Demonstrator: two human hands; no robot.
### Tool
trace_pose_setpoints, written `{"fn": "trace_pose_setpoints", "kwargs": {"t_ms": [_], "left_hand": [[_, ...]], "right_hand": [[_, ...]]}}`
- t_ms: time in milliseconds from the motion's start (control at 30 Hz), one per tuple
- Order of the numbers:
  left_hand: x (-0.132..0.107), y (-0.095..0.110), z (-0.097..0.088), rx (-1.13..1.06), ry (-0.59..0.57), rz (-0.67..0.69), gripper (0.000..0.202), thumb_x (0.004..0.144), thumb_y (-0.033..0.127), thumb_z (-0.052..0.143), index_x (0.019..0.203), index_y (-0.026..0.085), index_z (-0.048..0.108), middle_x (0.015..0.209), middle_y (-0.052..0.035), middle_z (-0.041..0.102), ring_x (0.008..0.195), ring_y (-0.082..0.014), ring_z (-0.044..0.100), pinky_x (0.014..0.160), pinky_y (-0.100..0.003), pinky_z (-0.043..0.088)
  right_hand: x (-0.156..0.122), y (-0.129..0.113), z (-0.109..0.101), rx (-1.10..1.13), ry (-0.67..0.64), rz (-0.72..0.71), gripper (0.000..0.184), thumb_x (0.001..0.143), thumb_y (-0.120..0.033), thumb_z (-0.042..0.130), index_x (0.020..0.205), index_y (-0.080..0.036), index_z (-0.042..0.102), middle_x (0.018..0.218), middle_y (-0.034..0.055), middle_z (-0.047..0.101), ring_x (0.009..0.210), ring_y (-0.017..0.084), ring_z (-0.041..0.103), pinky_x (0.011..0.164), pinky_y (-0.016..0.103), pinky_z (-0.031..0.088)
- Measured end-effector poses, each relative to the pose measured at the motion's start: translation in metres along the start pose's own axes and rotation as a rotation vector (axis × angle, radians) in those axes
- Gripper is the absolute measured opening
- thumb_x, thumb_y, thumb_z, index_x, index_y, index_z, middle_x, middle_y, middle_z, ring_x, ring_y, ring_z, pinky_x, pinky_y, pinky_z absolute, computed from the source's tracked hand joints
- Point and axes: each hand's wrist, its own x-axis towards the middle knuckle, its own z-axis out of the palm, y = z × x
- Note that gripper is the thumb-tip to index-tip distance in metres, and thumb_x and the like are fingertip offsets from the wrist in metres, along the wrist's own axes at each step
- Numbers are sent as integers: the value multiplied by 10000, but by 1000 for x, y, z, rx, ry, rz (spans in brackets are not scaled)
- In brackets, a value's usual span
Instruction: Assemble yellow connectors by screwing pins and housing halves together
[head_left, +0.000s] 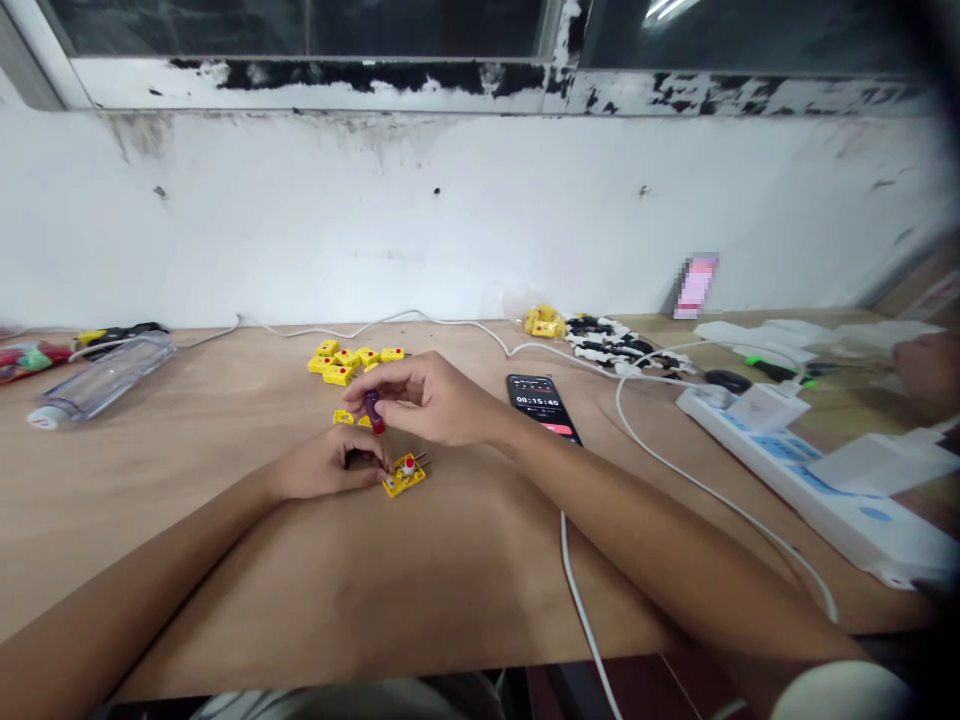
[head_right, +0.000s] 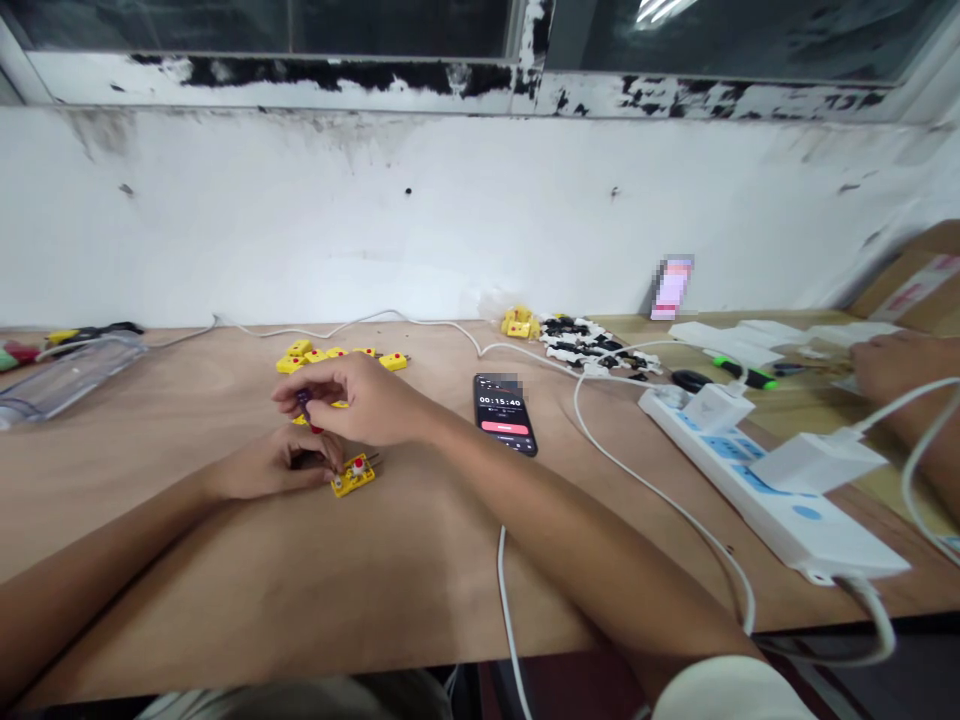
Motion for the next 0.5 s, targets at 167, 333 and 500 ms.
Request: {"fn": "trace_pose_setpoints", "kwargs": {"t_ms": [167, 333, 500], "left_hand": [[0, -1, 0, 0, 24, 30, 221, 919, 338, 590, 952, 146, 695, 900, -62, 694, 843, -182, 623, 740, -267, 493], [1, 1, 1, -24, 17, 19, 201, 918, 303, 581, 901, 131, 683, 846, -60, 693, 763, -159, 617, 676, -247, 483], [1, 0, 1, -8, 35, 45, 177, 915, 292, 589, 913, 143, 685, 858, -52, 692, 779, -157, 619, 694, -243, 484]], "right_hand": [[1, 1, -2, -182, 6, -103, 137, 838, -157, 648, 942, -145, 736, 958, 67, 697, 906, 139, 638, 840, 322, 540], [1, 4, -1, -68, 45, -28, 260, 848, -87, 584, 1075, -153, 692, 995, 57, 712, 928, 124, 659, 844, 299, 546], [0, 1, -2, -122, 12, -57, 203, 840, -94, 596, 990, -166, 714, 991, 55, 708, 922, 129, 648, 847, 312, 544]]}}
